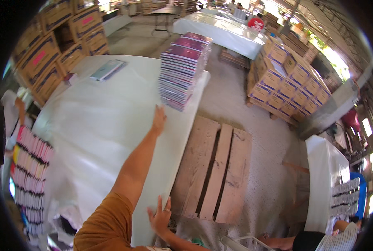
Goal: The person places stacks of colorful notebooks into plastic sleeves and seals them using adhesive tape.
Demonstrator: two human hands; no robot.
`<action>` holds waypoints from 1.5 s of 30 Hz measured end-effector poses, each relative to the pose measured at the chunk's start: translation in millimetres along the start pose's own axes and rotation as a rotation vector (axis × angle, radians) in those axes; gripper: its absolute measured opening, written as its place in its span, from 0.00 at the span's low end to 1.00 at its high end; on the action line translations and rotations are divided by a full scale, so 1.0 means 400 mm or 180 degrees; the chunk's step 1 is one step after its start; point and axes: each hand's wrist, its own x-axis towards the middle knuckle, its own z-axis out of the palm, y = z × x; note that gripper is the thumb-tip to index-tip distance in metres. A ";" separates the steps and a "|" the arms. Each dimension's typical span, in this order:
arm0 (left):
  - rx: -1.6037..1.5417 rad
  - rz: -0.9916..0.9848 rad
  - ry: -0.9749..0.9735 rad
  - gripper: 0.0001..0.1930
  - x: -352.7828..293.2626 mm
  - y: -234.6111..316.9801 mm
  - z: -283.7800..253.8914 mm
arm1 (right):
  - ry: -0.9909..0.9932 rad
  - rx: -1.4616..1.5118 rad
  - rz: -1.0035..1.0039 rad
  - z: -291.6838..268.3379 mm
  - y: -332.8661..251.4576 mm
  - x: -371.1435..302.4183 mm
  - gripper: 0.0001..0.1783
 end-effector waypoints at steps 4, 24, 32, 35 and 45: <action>0.1016 -0.0617 -0.0390 0.42 -0.347 0.119 0.008 | 0.0123 -0.0136 0.0115 -0.004 0.012 0.001 0.43; 0.4121 -0.1336 0.3039 0.26 -2.519 0.906 -0.799 | -0.1611 0.0032 -0.2762 0.130 -0.492 -0.786 0.27; 0.3797 -0.1499 0.3508 0.27 -2.821 0.875 -0.862 | -0.3191 -0.0933 -0.3939 0.174 -0.557 -1.292 0.39; 0.4350 -0.1927 0.3228 0.32 -2.845 0.846 -0.866 | -0.3110 -0.1115 -0.3957 0.182 -0.550 -1.286 0.40; 0.4461 -0.1771 0.2876 0.33 -2.838 0.819 -0.904 | -0.2788 -0.1291 -0.3699 0.171 -0.544 -1.273 0.42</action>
